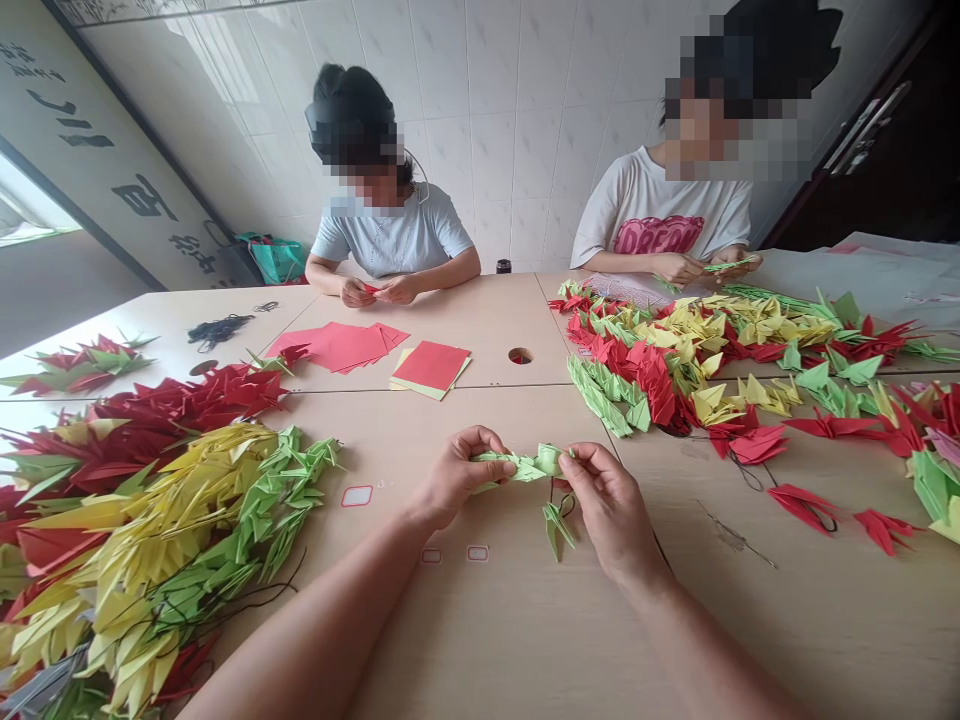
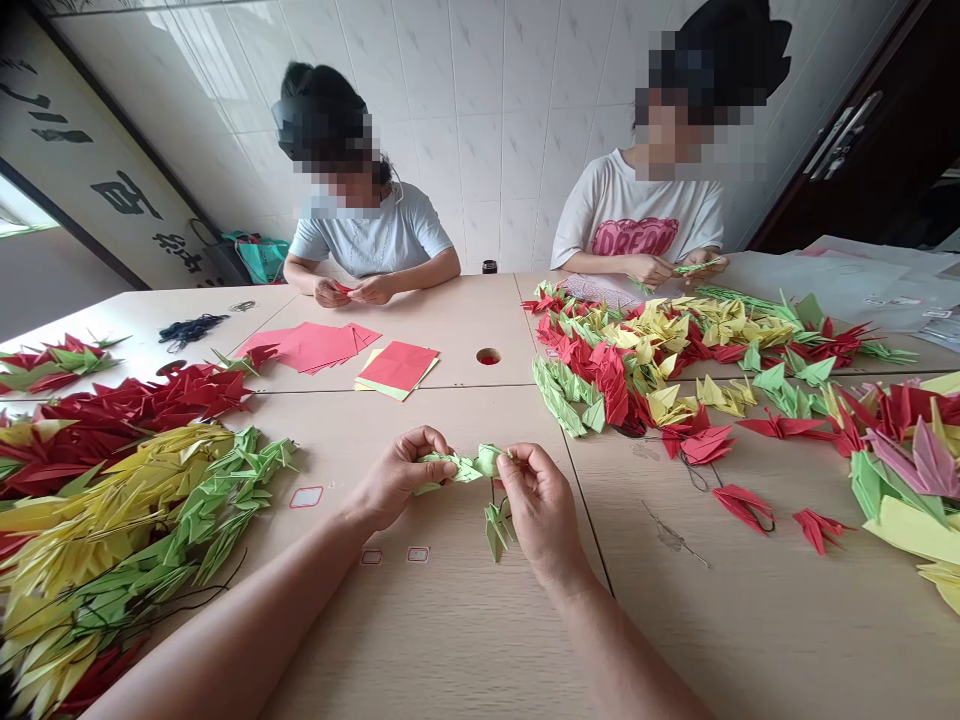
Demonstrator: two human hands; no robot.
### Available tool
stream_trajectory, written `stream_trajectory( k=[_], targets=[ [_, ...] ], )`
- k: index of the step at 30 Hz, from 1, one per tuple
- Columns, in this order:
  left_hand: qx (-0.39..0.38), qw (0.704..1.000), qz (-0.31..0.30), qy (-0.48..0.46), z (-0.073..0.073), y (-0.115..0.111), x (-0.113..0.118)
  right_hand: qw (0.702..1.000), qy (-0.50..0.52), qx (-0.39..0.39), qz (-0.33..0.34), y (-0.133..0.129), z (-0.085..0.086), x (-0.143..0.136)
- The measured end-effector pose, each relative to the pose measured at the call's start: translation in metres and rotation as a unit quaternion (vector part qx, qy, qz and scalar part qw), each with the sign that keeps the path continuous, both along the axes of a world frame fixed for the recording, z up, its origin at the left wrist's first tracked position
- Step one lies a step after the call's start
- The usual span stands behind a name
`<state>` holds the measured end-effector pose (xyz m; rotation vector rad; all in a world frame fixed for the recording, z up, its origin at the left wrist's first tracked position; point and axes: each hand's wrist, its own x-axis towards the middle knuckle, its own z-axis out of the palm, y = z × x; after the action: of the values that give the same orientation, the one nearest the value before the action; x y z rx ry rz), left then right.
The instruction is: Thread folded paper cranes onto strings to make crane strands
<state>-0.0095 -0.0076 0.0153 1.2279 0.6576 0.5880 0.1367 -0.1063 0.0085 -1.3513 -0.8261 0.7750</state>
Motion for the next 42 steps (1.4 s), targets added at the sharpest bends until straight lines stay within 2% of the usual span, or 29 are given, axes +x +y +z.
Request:
stream_trajectory(
  k=[4, 9, 12, 25, 30, 37, 42],
  targets=[
    [-0.003, 1.0, 0.001, -0.008, 0.0, 0.0, 0.0, 0.998, -0.061, -0.015, -0.01, -0.001, 0.0, 0.001],
    [0.0, 1.0, -0.003, -0.013, 0.0, 0.0, 0.0, 0.995, -0.08, -0.019, 0.058, -0.001, 0.002, -0.004],
    [0.004, 1.0, -0.008, -0.015, 0.0, 0.0, 0.0, 0.994, -0.089, -0.021, 0.065, -0.001, 0.002, -0.006],
    [-0.006, 1.0, -0.021, 0.01, -0.001, -0.001, 0.0, 0.995, -0.074, -0.017, 0.064, 0.0, 0.001, -0.006],
    [-0.007, 1.0, -0.002, 0.013, -0.003, 0.0, 0.0, 0.994, -0.075, -0.017, 0.072, -0.001, 0.002, -0.01],
    [-0.006, 1.0, 0.016, 0.009, 0.001, -0.001, 0.0, 0.998, -0.01, 0.0, 0.069, -0.003, 0.007, -0.012],
    [-0.01, 1.0, 0.007, 0.004, 0.001, -0.002, 0.0, 0.996, -0.019, -0.048, 0.077, -0.002, 0.005, -0.011]
  ],
)
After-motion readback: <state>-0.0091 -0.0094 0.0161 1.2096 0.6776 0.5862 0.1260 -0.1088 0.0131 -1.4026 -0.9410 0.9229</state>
